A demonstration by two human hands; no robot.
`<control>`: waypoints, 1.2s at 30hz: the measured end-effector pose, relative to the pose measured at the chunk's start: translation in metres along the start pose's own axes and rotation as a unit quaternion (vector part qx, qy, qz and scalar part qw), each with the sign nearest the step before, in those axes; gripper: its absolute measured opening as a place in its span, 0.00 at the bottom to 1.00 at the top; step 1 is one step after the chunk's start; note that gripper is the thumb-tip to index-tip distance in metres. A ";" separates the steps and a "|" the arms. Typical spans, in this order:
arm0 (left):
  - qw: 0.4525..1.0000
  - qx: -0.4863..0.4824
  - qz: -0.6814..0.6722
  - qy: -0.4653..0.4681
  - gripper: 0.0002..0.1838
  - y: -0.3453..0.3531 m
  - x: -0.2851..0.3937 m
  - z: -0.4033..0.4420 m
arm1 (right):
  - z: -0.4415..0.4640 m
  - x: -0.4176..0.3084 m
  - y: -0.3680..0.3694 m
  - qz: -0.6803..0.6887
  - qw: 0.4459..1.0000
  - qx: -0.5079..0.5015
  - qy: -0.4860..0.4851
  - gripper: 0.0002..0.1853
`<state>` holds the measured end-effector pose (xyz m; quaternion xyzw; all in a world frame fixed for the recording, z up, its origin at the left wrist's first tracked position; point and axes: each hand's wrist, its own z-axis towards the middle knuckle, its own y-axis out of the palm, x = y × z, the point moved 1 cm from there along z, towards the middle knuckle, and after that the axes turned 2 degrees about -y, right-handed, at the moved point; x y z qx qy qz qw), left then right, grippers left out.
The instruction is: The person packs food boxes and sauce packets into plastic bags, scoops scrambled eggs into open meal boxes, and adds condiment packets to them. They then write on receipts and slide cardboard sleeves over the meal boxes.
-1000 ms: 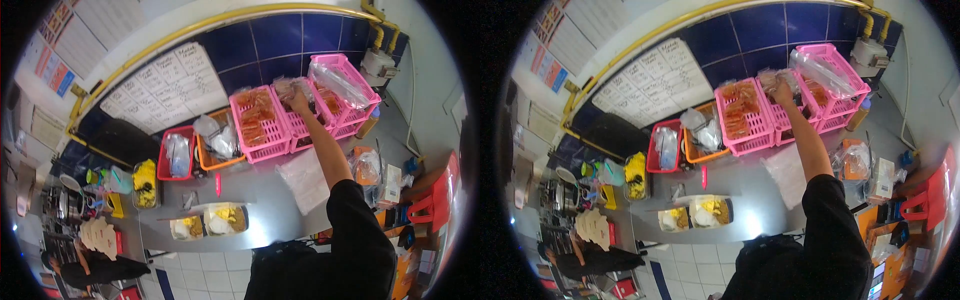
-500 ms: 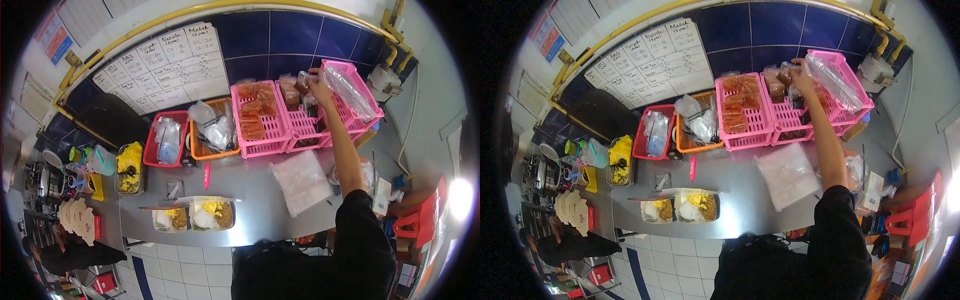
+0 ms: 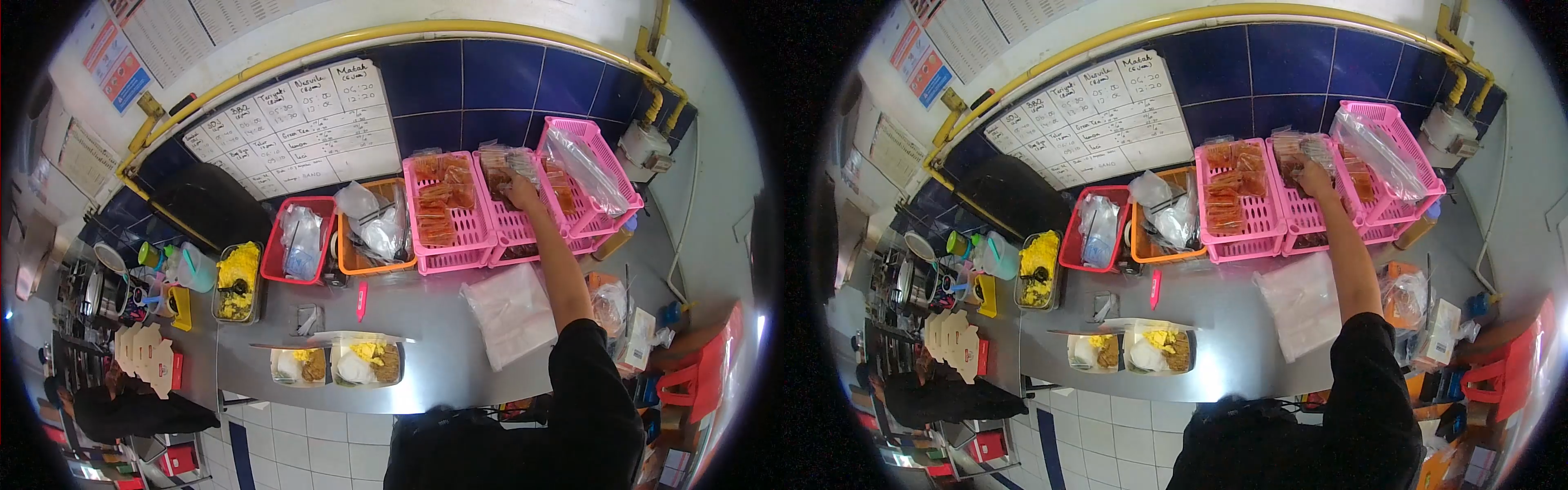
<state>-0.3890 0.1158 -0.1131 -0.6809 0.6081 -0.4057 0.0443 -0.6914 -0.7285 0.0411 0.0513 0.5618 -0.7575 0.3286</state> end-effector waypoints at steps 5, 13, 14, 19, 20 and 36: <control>1.000 0.000 0.001 -0.014 0.30 0.001 -0.011 -0.003 | 0.005 0.008 0.018 -0.021 0.999 -0.005 0.049 0.19; 0.999 -0.022 0.026 -0.036 0.31 0.003 -0.068 -0.039 | -0.004 -0.013 -0.010 -0.002 0.999 0.032 -0.007 0.10; 0.998 -0.033 0.039 -0.037 0.31 0.005 -0.084 -0.054 | -0.008 -0.035 -0.025 0.109 0.971 0.170 -0.125 0.15; 0.995 0.078 0.032 0.053 0.29 0.020 -0.137 -0.064 | -0.051 -0.106 -0.096 -0.037 0.972 0.150 -0.179 0.06; 0.995 0.083 0.028 0.045 0.29 0.017 -0.144 -0.065 | -0.063 -0.125 -0.108 0.032 0.986 0.087 -0.139 0.05; 0.993 0.036 -0.105 0.027 0.38 -0.108 -0.238 0.069 | -0.334 -0.416 0.147 0.329 0.895 -0.302 0.007 0.09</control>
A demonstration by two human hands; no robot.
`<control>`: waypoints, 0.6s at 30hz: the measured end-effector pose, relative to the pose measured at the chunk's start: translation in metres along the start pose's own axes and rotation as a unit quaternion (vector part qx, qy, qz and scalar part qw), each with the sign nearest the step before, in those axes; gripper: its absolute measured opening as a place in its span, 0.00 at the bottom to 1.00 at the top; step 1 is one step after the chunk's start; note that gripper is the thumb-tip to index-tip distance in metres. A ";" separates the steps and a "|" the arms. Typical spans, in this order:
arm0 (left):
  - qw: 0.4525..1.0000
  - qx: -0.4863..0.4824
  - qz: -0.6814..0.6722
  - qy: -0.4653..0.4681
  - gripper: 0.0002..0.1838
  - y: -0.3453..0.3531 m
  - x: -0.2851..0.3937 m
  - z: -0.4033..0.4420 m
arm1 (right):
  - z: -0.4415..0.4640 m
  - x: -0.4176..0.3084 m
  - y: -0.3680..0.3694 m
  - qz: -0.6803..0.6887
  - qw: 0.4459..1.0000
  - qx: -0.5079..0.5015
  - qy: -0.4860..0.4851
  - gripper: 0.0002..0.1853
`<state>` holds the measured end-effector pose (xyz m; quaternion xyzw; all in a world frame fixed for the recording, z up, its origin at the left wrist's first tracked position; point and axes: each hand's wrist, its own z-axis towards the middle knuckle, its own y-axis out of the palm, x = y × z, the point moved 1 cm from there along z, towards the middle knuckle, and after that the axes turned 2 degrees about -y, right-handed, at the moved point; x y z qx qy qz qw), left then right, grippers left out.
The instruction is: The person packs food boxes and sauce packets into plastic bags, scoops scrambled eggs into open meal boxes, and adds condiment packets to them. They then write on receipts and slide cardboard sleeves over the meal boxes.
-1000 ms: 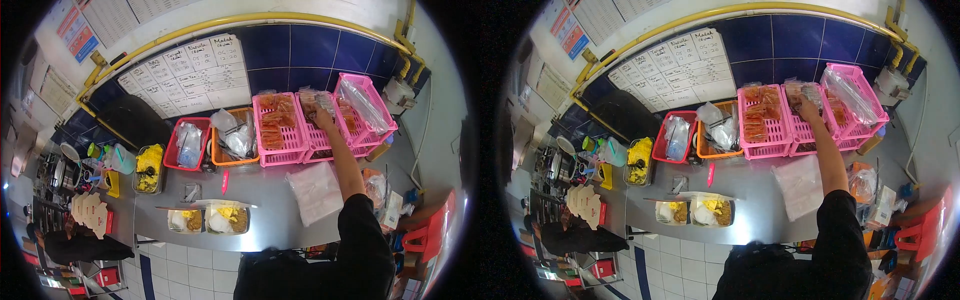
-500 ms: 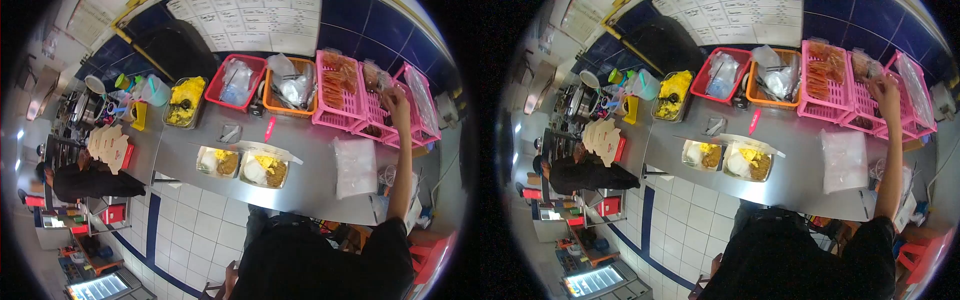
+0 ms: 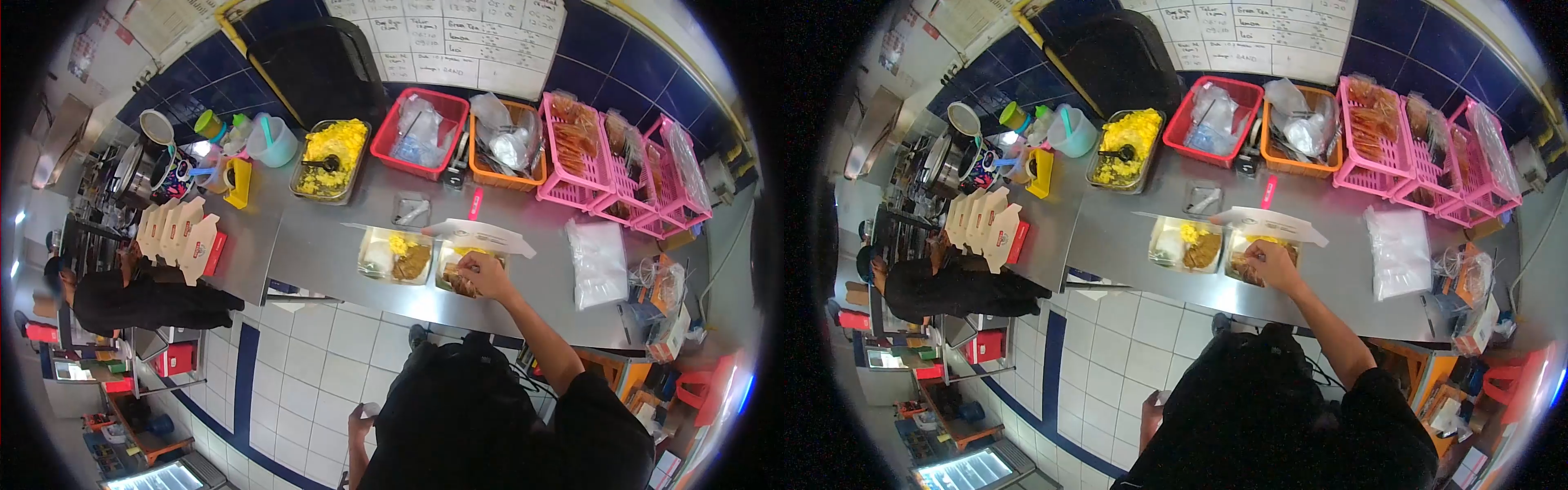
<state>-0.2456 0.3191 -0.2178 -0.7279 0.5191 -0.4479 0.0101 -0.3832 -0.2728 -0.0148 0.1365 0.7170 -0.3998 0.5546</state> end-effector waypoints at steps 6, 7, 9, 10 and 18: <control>0.997 -0.070 0.019 0.009 0.32 -0.045 -0.014 0.036 | 0.025 0.015 0.016 -0.122 0.986 0.099 -0.063 0.26; 0.996 -0.083 0.028 0.005 0.30 -0.053 -0.013 0.032 | 0.014 -0.010 0.010 -0.098 0.991 0.088 0.028 0.25; 0.993 -0.105 0.043 -0.007 0.26 -0.072 -0.001 0.019 | -0.004 -0.030 0.007 -0.097 0.989 0.062 0.090 0.21; 0.992 -0.113 0.050 -0.013 0.24 -0.079 -0.004 0.018 | -0.010 -0.036 0.007 -0.097 0.989 0.060 0.092 0.21; 0.950 -0.147 0.274 0.006 0.46 -0.116 -0.023 0.124 | 0.030 -0.088 0.075 0.007 1.000 0.021 0.011 0.11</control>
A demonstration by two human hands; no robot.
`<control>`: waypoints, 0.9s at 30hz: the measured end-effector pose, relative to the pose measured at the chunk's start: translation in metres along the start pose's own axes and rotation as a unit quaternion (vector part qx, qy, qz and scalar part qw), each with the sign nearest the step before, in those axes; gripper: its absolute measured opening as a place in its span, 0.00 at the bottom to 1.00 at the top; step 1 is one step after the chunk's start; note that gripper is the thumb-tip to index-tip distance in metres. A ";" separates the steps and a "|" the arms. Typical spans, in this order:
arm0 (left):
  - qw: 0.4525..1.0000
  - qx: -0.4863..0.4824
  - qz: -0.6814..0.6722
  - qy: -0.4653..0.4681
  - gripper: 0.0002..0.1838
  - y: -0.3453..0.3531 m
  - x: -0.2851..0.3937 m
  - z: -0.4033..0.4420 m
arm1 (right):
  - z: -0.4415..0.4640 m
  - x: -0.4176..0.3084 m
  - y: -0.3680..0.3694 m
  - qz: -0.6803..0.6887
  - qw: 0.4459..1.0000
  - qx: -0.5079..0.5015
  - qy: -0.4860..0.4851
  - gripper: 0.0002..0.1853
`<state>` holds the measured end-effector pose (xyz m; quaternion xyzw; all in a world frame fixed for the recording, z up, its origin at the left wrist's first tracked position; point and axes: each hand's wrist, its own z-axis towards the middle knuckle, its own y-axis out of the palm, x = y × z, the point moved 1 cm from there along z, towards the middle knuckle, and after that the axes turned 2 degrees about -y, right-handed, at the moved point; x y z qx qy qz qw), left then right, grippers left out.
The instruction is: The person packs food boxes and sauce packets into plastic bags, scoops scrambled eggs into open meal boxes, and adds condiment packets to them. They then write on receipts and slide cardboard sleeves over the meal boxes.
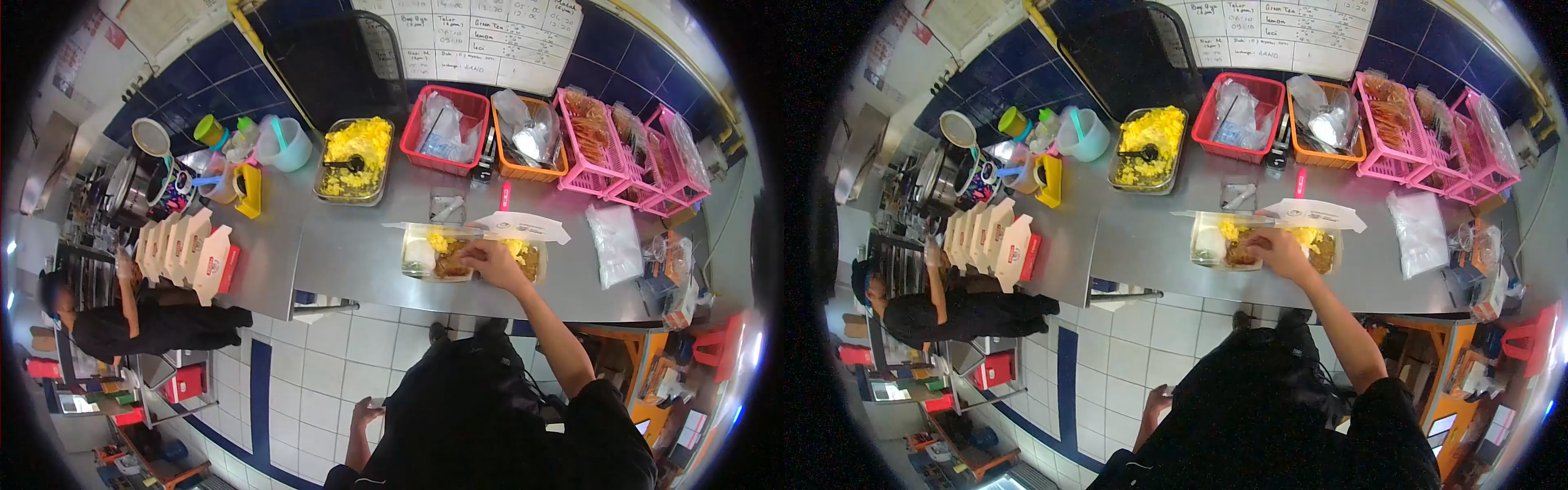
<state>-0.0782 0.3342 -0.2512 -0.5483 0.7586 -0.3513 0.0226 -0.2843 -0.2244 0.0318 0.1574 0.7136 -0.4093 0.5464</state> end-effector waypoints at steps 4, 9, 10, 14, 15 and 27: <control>0.962 0.082 -0.254 0.064 0.42 -0.047 0.010 0.040 | 0.038 -0.028 0.054 -0.018 0.990 0.065 -0.126 0.11; 0.930 0.126 -0.332 0.100 0.38 -0.084 0.055 0.029 | 0.025 0.017 0.123 -0.167 0.964 0.047 -0.202 0.13; 0.927 0.149 -0.324 0.117 0.37 -0.091 0.074 0.019 | 0.013 0.017 0.128 -0.204 0.961 -0.005 -0.186 0.14; 0.910 0.091 -0.362 0.178 0.37 -0.111 0.164 -0.025 | -0.058 0.001 0.128 0.006 0.988 -0.126 -0.084 0.13; 0.906 0.094 -0.378 0.164 0.36 -0.114 0.188 -0.032 | -0.075 0.000 0.127 0.004 0.989 -0.126 -0.079 0.13; 0.821 -0.244 -0.365 0.365 0.37 -0.108 0.476 -0.047 | -0.164 0.042 0.026 0.277 0.925 0.120 0.231 0.22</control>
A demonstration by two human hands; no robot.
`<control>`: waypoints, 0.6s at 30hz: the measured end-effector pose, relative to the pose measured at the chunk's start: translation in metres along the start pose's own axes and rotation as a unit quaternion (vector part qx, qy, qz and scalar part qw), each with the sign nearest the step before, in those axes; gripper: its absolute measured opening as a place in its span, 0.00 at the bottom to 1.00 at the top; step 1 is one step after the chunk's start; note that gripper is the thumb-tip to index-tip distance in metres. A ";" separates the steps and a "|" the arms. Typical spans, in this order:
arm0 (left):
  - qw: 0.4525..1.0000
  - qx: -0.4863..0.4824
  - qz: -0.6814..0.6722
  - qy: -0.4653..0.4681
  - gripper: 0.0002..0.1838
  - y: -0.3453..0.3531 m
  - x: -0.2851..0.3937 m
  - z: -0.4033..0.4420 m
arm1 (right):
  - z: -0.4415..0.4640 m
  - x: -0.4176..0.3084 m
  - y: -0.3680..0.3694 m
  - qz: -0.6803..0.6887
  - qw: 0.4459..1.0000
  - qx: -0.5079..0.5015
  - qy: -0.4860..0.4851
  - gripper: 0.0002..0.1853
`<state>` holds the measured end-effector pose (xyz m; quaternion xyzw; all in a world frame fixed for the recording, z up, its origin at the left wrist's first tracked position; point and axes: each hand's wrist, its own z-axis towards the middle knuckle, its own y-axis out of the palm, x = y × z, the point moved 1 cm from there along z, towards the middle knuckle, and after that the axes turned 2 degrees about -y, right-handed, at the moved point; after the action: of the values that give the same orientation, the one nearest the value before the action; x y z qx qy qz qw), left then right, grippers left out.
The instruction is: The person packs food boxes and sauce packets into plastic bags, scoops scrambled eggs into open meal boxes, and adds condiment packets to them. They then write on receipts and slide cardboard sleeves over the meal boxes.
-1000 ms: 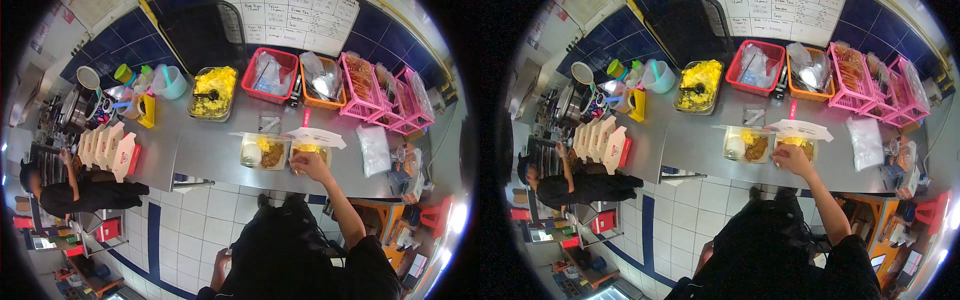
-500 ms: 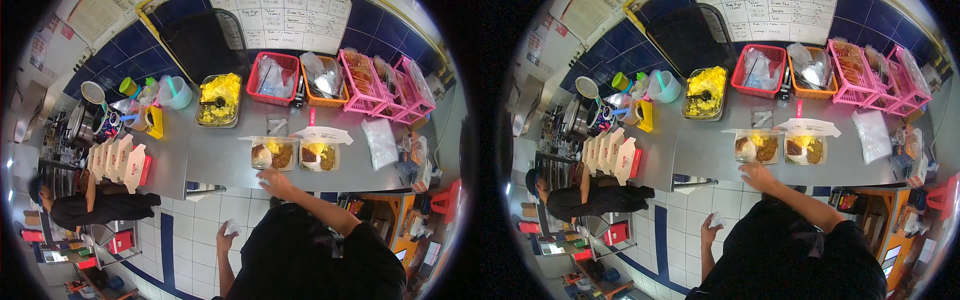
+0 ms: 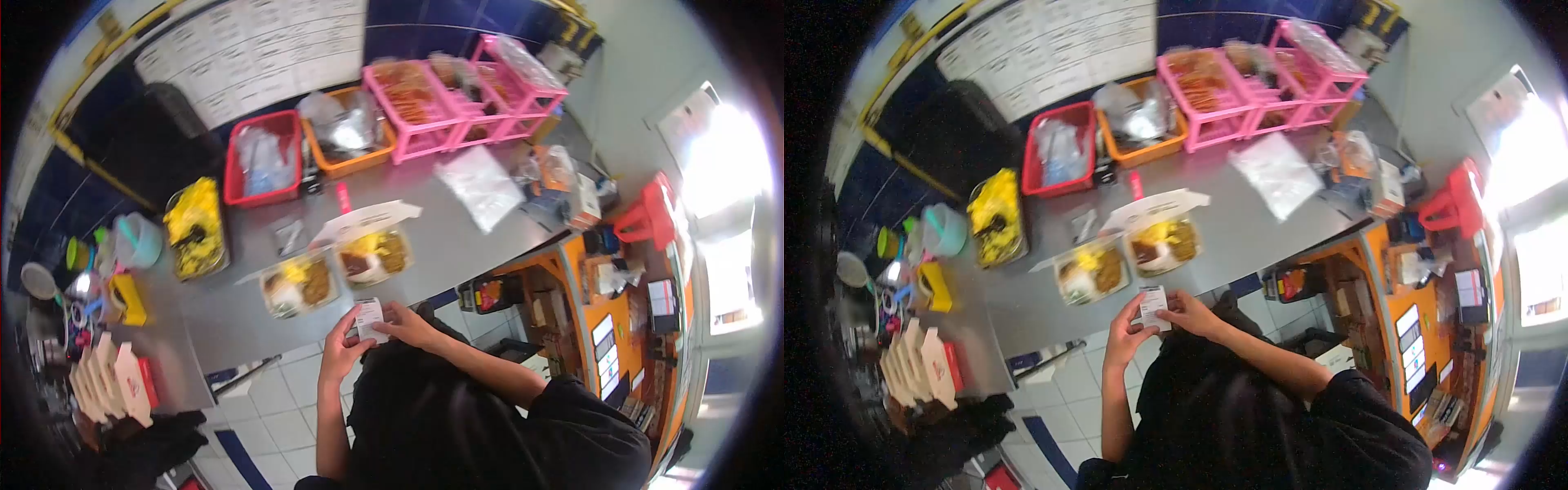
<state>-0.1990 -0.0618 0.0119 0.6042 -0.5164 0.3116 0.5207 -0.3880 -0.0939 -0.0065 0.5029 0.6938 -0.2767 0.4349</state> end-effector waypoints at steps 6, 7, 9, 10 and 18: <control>0.958 -0.130 0.253 0.028 0.27 0.115 -0.035 0.086 | -0.019 0.010 -0.140 -0.020 0.993 0.079 -0.081 0.30; 0.928 -0.147 0.329 0.094 0.24 0.129 -0.053 0.103 | -0.022 0.016 -0.165 -0.034 0.990 0.083 -0.108 0.32; 0.943 -0.101 0.301 0.098 0.20 0.161 -0.093 0.138 | -0.022 0.045 -0.239 0.059 0.993 0.070 -0.075 0.34; 0.944 -0.080 0.320 0.018 0.20 0.176 -0.089 0.148 | -0.023 0.042 -0.279 0.007 0.991 0.127 -0.047 0.31; 0.888 0.082 0.440 0.104 0.32 0.216 -0.144 0.238 | 0.012 0.094 -0.589 -0.458 0.789 0.394 -0.111 0.27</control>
<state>-0.4817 -0.2282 -0.1161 0.3201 -0.6446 0.6110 0.3297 -0.9475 -0.2618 -0.1266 0.2198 0.6201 -0.7471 0.0952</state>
